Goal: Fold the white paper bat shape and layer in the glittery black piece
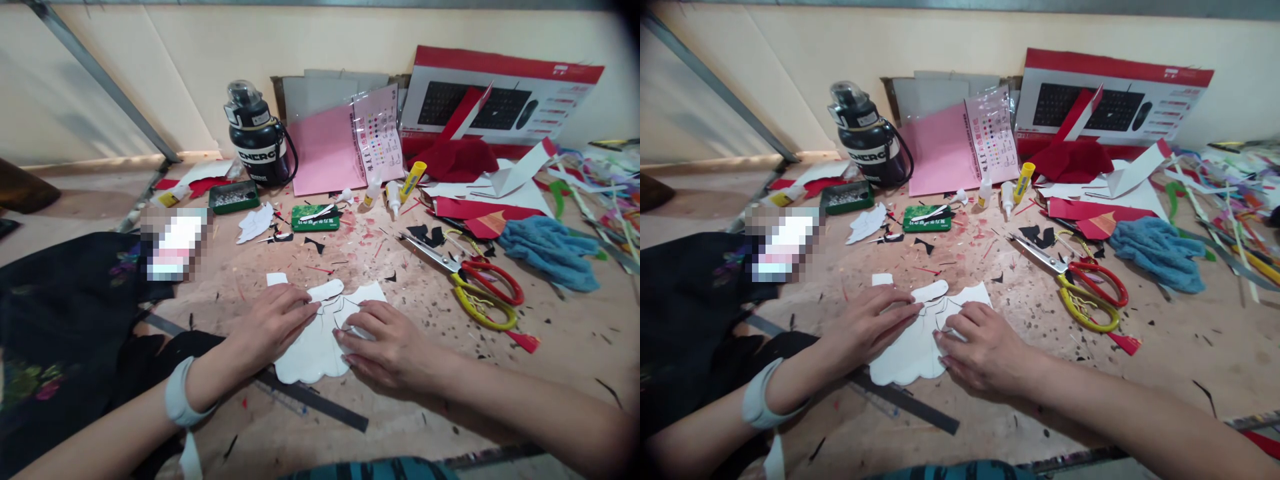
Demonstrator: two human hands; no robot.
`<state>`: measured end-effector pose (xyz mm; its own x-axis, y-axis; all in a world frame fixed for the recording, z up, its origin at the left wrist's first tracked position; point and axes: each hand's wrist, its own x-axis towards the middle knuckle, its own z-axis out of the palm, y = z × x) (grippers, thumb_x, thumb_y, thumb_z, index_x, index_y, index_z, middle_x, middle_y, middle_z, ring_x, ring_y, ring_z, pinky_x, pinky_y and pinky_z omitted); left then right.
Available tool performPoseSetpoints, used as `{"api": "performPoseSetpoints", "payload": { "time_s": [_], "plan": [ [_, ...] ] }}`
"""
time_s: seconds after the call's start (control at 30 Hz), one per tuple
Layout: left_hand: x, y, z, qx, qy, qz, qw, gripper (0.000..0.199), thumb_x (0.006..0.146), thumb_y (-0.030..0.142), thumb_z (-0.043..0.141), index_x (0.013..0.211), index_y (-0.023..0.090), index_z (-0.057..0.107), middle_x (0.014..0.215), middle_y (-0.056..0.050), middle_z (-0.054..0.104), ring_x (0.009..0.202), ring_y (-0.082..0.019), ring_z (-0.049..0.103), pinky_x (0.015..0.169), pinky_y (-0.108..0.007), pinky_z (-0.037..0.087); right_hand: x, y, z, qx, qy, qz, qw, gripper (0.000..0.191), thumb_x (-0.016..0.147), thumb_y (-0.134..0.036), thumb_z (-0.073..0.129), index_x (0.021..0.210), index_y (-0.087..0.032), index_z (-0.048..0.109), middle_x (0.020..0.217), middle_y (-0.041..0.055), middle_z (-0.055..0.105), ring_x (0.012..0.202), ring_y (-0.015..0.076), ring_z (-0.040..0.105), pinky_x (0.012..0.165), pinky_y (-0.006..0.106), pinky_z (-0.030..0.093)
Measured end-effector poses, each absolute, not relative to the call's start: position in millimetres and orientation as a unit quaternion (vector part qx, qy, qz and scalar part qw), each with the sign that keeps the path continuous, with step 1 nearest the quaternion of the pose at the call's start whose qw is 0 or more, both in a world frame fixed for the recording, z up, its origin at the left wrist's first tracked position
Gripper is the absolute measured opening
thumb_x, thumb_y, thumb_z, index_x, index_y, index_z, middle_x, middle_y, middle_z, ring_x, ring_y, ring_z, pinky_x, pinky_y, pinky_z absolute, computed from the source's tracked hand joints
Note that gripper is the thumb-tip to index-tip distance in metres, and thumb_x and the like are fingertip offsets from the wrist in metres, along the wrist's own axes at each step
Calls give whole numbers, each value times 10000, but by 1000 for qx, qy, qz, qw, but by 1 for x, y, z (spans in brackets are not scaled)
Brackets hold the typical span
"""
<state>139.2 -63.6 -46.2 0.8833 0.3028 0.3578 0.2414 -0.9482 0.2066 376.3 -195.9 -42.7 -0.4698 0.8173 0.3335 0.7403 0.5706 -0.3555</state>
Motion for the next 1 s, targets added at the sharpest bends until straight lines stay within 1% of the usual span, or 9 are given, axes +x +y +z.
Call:
{"api": "performPoseSetpoints", "payload": {
  "time_s": [0.23, 0.43, 0.6, 0.7, 0.8, 0.83, 0.9, 0.93, 1.0],
  "plan": [
    [142, -65, -47, 965, 139, 207, 84, 174, 997, 208, 549, 1130, 178, 658, 1015, -77, 668, 965, -232, 601, 859, -390, 496, 377, -196, -42, -456, -853, 83, 238, 254, 949, -275, 579, 1161, -157, 652, 1041, 111, 663, 986, 258, 555, 870, 437, 507],
    [141, -66, -47, 964, 144, 207, 87, 161, 978, 191, 571, 1111, 179, 661, 1030, -80, 671, 971, -233, 605, 869, -397, 482, 376, -196, -42, -459, -854, 90, 228, 257, 949, -279, 584, 1168, -163, 653, 1043, 108, 661, 989, 257, 561, 868, 443, 513],
    [142, -63, -43, 963, 148, 204, 93, 151, 983, 193, 558, 1091, 177, 664, 1019, -74, 681, 963, -228, 615, 859, -400, 497, 376, -196, -43, -458, -854, 88, 230, 252, 944, -276, 590, 1160, -163, 656, 1027, 107, 664, 979, 253, 567, 872, 442, 510],
    [139, -67, -34, 960, 159, 207, 97, 209, 998, 198, 528, 1170, 174, 646, 1092, -86, 687, 1006, -224, 624, 895, -408, 518, 376, -196, -44, -456, -854, 83, 235, 248, 945, -273, 587, 1152, -158, 660, 1021, 107, 667, 970, 255, 567, 859, 440, 513],
    [132, -89, -21, 962, 159, 205, 89, 298, 1014, 188, 490, 1286, 130, 598, 1259, -126, 657, 1151, -232, 604, 997, -408, 506, 376, -196, -46, -457, -852, 78, 242, 241, 940, -265, 589, 1142, -158, 665, 1019, 106, 668, 965, 254, 569, 855, 439, 514],
    [129, -100, -17, 968, 153, 180, 81, 329, 1019, 172, 465, 1324, 123, 579, 1316, -131, 636, 1202, -229, 586, 1027, -395, 492, 375, -197, -46, -458, -851, 78, 243, 240, 939, -263, 589, 1142, -159, 666, 1019, 106, 668, 962, 253, 570, 857, 440, 513],
    [124, -123, -13, 984, 106, 132, 55, 336, 1026, 170, 437, 1316, 112, 596, 1352, -126, 628, 1247, -228, 573, 1049, -371, 482, 375, -197, -46, -458, -851, 77, 246, 243, 936, -259, 592, 1145, -159, 665, 1017, 107, 669, 955, 251, 573, 857, 442, 515],
    [121, -134, -12, 987, 95, 120, 51, 334, 1033, 202, 429, 1296, 101, 610, 1351, -127, 632, 1259, -239, 569, 1059, -376, 478, 375, -196, -46, -457, -852, 76, 245, 248, 936, -258, 595, 1152, -156, 663, 1020, 109, 669, 957, 253, 574, 855, 442, 517],
    [113, -149, -14, 984, 104, 136, 40, 322, 1043, 249, 428, 1240, 116, 646, 1300, -98, 670, 1220, -217, 598, 1050, -350, 480, 376, -196, -45, -452, -855, 73, 244, 259, 935, -259, 599, 1163, -150, 659, 1029, 115, 669, 963, 257, 579, 855, 445, 520]
  ]
}}
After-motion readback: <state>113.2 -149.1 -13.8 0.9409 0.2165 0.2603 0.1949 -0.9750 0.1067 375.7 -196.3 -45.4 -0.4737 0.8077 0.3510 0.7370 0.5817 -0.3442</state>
